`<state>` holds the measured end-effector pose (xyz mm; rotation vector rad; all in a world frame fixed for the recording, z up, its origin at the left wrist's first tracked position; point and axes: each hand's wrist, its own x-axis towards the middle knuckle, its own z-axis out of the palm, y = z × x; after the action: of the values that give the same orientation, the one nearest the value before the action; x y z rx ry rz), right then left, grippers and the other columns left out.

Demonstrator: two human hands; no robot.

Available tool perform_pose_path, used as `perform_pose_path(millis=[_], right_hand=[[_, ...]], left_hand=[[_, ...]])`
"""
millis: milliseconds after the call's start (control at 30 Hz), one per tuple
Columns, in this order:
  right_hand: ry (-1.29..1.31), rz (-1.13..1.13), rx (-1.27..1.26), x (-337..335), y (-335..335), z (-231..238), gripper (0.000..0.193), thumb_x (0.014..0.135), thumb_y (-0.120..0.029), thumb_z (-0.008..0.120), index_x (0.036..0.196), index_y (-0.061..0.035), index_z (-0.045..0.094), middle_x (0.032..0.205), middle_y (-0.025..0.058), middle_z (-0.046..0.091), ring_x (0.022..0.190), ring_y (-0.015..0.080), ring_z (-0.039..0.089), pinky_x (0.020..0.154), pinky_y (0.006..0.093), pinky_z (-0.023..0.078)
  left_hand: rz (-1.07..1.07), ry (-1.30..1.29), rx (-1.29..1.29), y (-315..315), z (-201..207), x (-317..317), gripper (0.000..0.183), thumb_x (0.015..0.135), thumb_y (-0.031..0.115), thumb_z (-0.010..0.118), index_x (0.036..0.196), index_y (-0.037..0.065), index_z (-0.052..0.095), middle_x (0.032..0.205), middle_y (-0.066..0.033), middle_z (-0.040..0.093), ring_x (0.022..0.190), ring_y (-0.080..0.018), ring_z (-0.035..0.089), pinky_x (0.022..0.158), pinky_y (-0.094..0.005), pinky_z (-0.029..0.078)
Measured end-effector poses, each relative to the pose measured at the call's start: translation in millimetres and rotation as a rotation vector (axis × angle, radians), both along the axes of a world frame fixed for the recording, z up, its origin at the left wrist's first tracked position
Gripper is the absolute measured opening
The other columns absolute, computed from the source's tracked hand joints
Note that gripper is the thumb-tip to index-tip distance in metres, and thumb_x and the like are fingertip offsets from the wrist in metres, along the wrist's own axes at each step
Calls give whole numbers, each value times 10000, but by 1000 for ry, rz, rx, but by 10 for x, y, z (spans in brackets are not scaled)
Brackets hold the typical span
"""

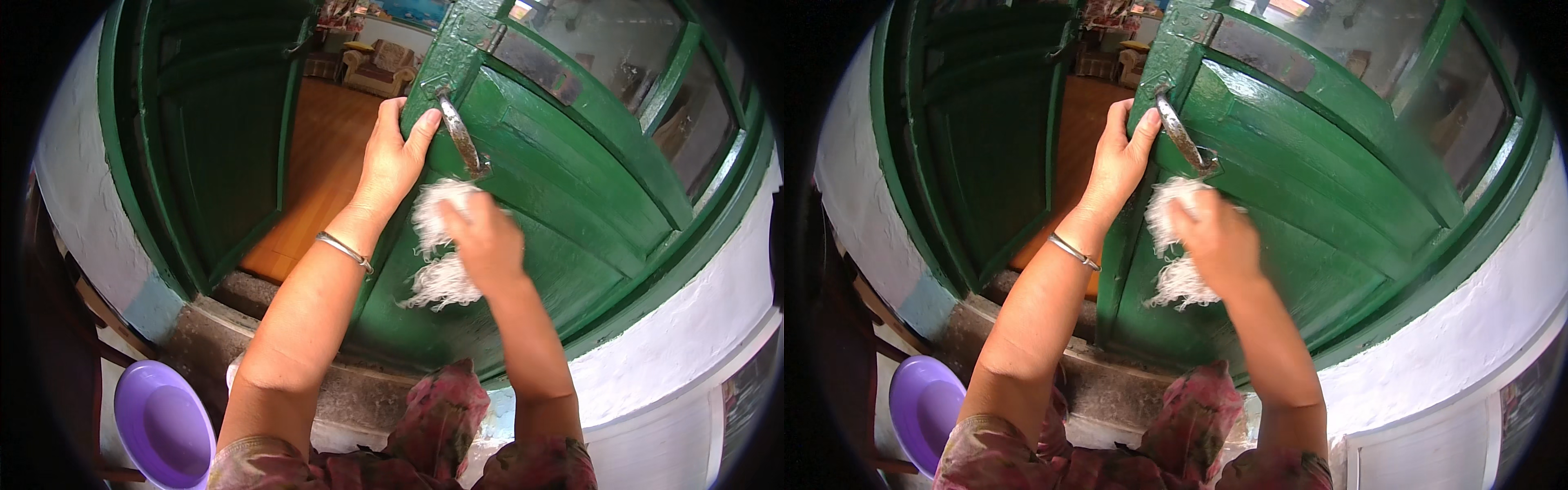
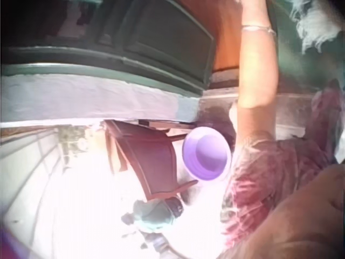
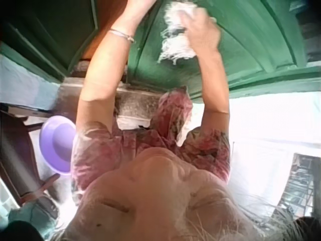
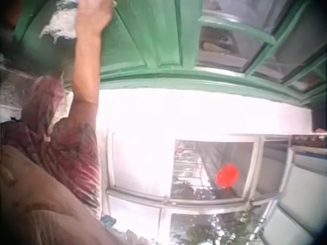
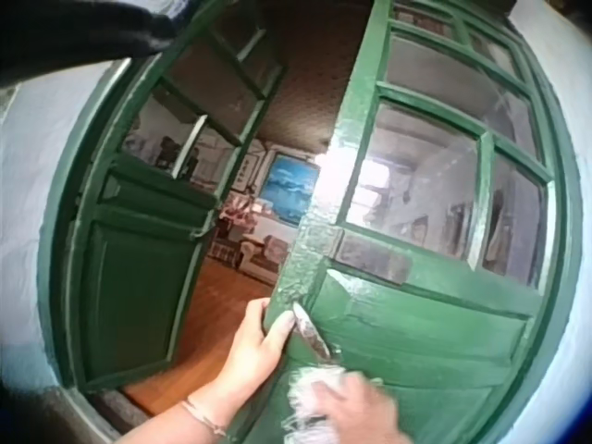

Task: The person uses a white fibrous cloth to wipe the surface of a green wooden door. They systematically clean the door panels, the handle, and the frame, moving from the upper sections down to the lower edges and the threshold area.

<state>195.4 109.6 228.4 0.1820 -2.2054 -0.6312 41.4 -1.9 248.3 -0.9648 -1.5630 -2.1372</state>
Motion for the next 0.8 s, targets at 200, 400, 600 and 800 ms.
perform_pose_path(millis=[200, 400, 600, 800], right_hand=[[412, -235, -120, 681, 610, 569, 598, 608, 102, 646, 1122, -203, 638, 921, 77, 497, 723, 289, 586, 548, 401, 498], [385, 39, -217, 302, 417, 300, 608, 606, 134, 564, 1122, -181, 634, 948, 96, 514, 778, 313, 586, 622, 385, 497], [316, 102, -106, 105, 246, 256, 465, 673, 19, 665, 1070, -222, 645, 887, 86, 497, 721, 297, 574, 545, 399, 467], [0, 140, 99, 138, 267, 199, 257, 761, -144, 650, 1012, -190, 628, 874, 40, 523, 711, 246, 578, 577, 359, 496]], left_hand=[[65, 6, -9, 62, -22, -43, 498, 942, 444, 580, 1207, 32, 489, 1055, -163, 632, 983, -224, 595, 872, -344, 470], [62, -14, -19, -7, -11, 7, 456, 968, 426, 552, 1208, 42, 493, 1032, -126, 640, 979, -183, 585, 881, -325, 462], [45, 0, -21, 14, 4, 12, 476, 966, 441, 551, 1232, 51, 487, 1051, -125, 634, 1001, -182, 577, 902, -325, 449], [12, 19, 30, 19, 15, 16, 530, 931, 447, 594, 1203, 7, 481, 1080, -209, 629, 1012, -287, 614, 889, -371, 469]])
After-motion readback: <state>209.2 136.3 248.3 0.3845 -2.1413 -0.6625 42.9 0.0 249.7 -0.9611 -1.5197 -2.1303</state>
